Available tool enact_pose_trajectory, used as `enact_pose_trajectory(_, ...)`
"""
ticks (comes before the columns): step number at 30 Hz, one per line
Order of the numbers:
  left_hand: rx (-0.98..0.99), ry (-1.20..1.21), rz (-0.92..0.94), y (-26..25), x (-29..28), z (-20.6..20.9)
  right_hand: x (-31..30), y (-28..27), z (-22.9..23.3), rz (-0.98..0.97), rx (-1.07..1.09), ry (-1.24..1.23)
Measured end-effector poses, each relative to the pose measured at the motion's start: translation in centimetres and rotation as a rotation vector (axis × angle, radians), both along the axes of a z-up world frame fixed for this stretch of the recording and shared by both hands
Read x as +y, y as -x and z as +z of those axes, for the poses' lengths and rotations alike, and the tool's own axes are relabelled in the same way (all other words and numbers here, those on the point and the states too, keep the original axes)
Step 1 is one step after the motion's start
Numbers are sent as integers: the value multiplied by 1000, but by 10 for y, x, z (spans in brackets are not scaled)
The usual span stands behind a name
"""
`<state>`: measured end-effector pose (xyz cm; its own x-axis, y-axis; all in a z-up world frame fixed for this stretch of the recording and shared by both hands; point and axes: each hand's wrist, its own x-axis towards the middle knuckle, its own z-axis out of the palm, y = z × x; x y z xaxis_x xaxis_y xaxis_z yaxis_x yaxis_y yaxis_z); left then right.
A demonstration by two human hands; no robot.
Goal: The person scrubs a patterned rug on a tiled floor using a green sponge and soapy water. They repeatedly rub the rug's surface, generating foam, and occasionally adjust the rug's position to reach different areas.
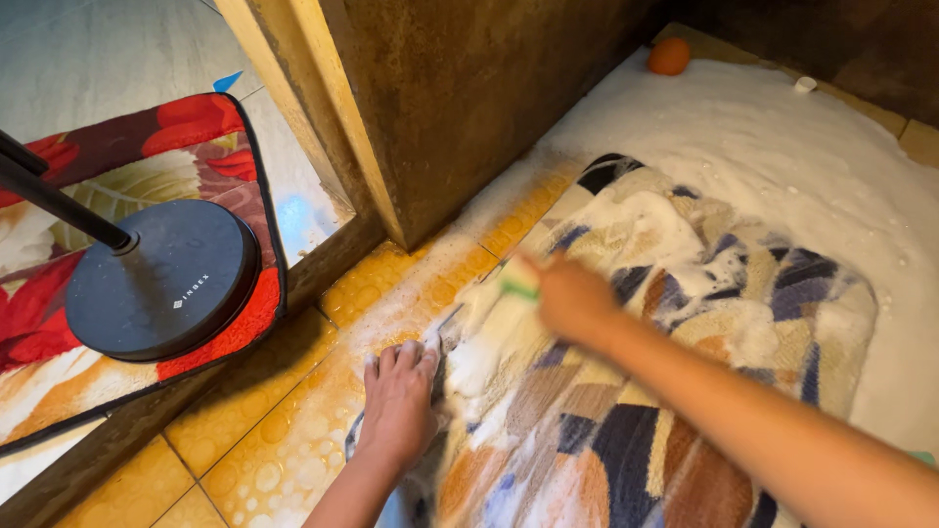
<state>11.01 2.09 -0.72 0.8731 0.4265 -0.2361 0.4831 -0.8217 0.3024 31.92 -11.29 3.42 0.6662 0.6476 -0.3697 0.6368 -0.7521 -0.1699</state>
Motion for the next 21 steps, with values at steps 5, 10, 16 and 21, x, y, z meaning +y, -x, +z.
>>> enact_pose_trajectory(5,-116,-73,-17,8,-5,-9,9,-23,8,-145,-136,98)
enact_pose_trajectory(10,86,-81,94,2,-7,5,19,73,-9,243,-124,-34)
enact_pose_trajectory(16,49,-91,170,7,-7,11,25,58,5,321,-31,13)
enact_pose_trajectory(21,158,-223,123,7,-7,-2,24,-33,5,-37,-199,57)
